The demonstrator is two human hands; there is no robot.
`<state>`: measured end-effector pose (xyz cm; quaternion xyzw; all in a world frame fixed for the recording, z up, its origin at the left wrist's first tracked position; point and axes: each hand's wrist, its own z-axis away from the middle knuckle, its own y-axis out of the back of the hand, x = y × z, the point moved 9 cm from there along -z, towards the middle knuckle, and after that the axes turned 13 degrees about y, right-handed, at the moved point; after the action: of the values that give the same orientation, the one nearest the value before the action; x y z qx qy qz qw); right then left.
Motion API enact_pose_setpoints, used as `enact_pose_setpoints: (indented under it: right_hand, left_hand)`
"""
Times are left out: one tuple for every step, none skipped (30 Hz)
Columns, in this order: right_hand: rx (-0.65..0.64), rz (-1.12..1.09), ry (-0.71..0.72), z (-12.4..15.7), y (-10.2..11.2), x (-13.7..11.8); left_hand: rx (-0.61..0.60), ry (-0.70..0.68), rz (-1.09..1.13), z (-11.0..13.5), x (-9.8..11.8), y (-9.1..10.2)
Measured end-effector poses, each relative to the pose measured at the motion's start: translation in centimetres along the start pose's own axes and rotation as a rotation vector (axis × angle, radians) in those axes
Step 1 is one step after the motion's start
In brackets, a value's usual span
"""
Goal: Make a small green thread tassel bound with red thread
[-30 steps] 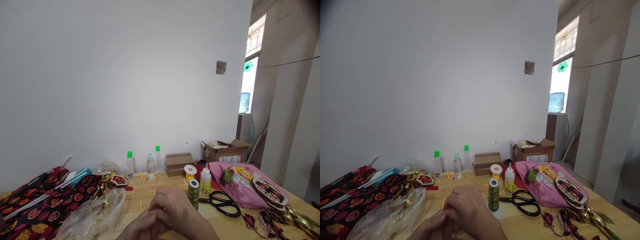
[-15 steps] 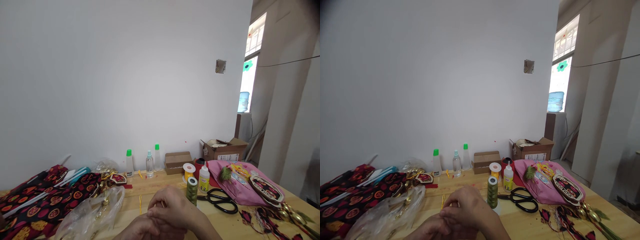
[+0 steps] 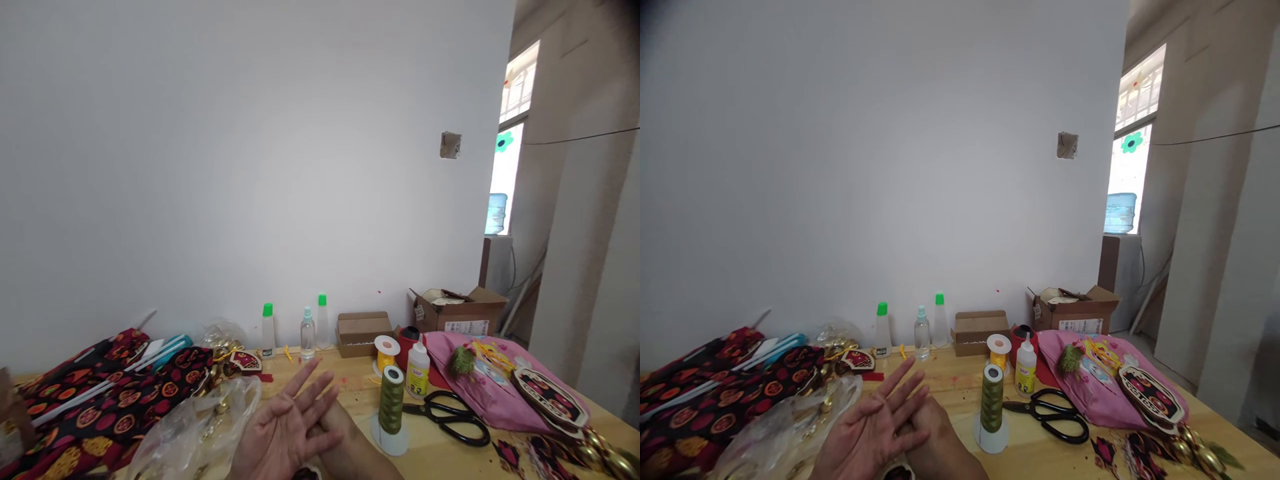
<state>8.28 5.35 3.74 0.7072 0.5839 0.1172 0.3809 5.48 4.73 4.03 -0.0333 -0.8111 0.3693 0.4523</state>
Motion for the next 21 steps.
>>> enact_pose_setpoints:
  right_hand:
    - [-0.02, -0.003, -0.032, 0.1, -0.1, 0.2]
    - [-0.043, -0.016, -0.071, 0.2, -0.2, 0.5]
    - [-0.064, -0.016, -0.101, 0.3, -0.1, 0.7]
    - [-0.098, -0.006, -0.139, 0.4, 0.0, 1.1]
    - [-0.137, 0.012, -0.183, 0.5, 0.1, 1.4]
    - [-0.178, 0.034, -0.224, 0.5, 0.2, 1.8]
    - [-0.216, 0.06, -0.258, 0.6, 0.4, 2.1]
    - [-0.248, 0.084, -0.279, 0.6, 0.6, 2.3]
    - [-0.265, 0.103, -0.286, 0.5, 0.9, 2.5]
    - [-0.275, 0.119, -0.288, 0.4, 1.3, 2.5]
    - [-0.279, 0.135, -0.29, 0.3, 1.7, 2.6]
    - [-0.281, 0.152, -0.293, 0.4, 2.3, 2.6]
    - [-0.275, 0.171, -0.296, 0.4, 2.9, 2.6]
    - [-0.266, 0.186, -0.291, 0.5, 3.7, 2.5]
    - [-0.256, 0.198, -0.28, 0.7, 4.5, 2.3]
    - [-0.247, 0.206, -0.265, 0.8, 5.4, 2.1]
    - [-0.235, 0.214, -0.249, 1.0, 6.3, 1.9]
    - [-0.218, 0.224, -0.238, 1.1, 7.3, 1.8]
    - [-0.197, 0.24, -0.234, 1.2, 8.4, 1.9]
    - [-0.173, 0.265, -0.239, 1.3, 9.5, 2.1]
    - [-0.146, 0.299, -0.251, 1.4, 10.5, 2.5]
  left_hand:
    - [-0.013, -0.033, 0.012, 0.0, 0.5, 0.3]
    - [-0.02, -0.058, 0.022, 0.0, 0.9, 0.5]
    - [-0.021, -0.083, 0.03, 0.1, 1.3, 0.7]
    - [-0.014, -0.107, 0.038, 0.2, 1.6, 0.8]
    - [0.001, -0.127, 0.044, 0.4, 1.8, 1.0]
    - [0.017, -0.134, 0.048, 0.4, 1.9, 1.0]
    - [0.041, -0.134, 0.051, 0.4, 1.9, 1.0]
    - [0.067, -0.123, 0.053, 0.4, 1.8, 1.0]
    - [0.093, -0.106, 0.053, 0.3, 1.6, 1.0]
    - [0.112, -0.079, 0.049, 0.2, 1.4, 0.8]
    - [0.128, -0.046, 0.042, 0.1, 1.0, 0.7]
    - [0.134, -0.012, 0.03, 0.0, 0.6, 0.5]
    - [0.13, 0.026, 0.016, -0.1, 0.1, 0.3]
    - [0.116, 0.056, 0.011, -0.2, -0.3, 0.1]
    - [0.097, 0.079, 0.02, -0.2, -0.8, -0.1]
    - [0.073, 0.095, 0.042, -0.2, -1.1, -0.3]
    - [0.045, 0.104, 0.075, -0.2, -1.4, -0.5]
    - [0.019, 0.11, 0.112, -0.2, -1.7, -0.6]
    - [0.0, 0.111, 0.146, -0.2, -1.9, -0.8]
    - [-0.016, 0.107, 0.169, -0.2, -2.0, -0.9]
    - [-0.027, 0.105, 0.183, -0.3, -2.2, -1.0]
